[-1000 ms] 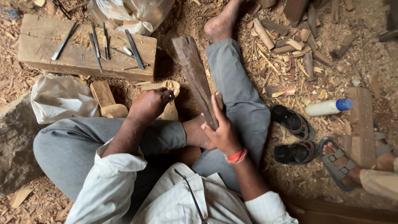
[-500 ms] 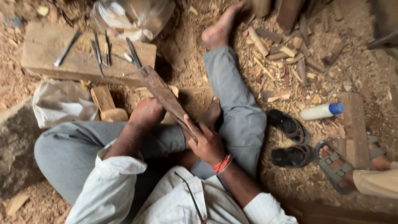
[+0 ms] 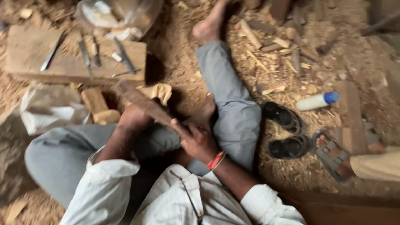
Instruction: The person sits on the floor and carves a small wooden piece using a chisel and a wooden mallet. They repeatedly strike the chisel to shape the wood, occasionally adjusting the piece and clearing away wood shavings.
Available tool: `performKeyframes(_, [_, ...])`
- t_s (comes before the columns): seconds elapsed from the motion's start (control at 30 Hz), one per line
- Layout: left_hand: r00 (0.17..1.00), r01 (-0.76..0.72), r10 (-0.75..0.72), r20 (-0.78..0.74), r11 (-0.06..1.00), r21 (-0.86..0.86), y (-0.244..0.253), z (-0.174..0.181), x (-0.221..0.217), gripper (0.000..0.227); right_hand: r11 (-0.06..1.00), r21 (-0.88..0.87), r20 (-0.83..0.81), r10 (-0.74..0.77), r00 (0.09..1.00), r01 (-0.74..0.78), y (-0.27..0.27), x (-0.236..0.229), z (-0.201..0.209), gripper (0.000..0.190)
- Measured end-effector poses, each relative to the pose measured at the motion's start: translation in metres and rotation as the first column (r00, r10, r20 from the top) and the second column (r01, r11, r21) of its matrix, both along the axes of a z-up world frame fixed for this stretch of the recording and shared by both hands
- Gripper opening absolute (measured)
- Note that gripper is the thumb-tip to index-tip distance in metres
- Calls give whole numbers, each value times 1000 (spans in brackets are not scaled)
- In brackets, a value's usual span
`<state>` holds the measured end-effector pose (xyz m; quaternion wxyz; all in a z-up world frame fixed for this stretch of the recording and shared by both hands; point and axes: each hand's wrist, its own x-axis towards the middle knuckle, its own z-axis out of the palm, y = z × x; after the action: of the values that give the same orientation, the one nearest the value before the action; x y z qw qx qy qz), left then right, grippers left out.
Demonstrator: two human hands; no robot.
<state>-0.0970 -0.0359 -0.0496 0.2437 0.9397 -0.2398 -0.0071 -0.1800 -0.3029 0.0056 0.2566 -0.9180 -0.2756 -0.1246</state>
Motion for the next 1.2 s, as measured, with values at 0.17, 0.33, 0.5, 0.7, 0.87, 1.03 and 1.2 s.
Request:
performKeyframes(0.17, [1000,24,-24,4,1000,-13,-33,4,41,13,989,145,169,10,986,-35,-5,13,1,83])
performKeyframes(0.33, [998,7,-6,-57,1000,5,-31,7,32,14,999,35,54,3,999,-5,-6,7,-2,81])
performKeyframes(0.5, [993,-117,115,-22,988,-99,-31,25,38,15,938,163,-366,-229,902,305,-13,19,3,79])
performKeyframes(0.7, [981,-94,141,134,946,-310,-30,39,44,13,803,471,-223,-292,930,365,-30,24,0,90])
performKeyframes(0.87, [994,-32,58,88,961,-273,-27,32,49,14,715,509,-405,-292,866,479,-30,24,-1,91])
performKeyframes(1.03, [1000,20,-21,-5,982,-189,-32,24,54,12,781,501,-324,-230,918,373,-28,26,2,90])
performKeyframes(1.2, [999,2,-6,-39,995,-100,-37,31,49,12,847,484,-188,-144,971,220,-25,25,9,88])
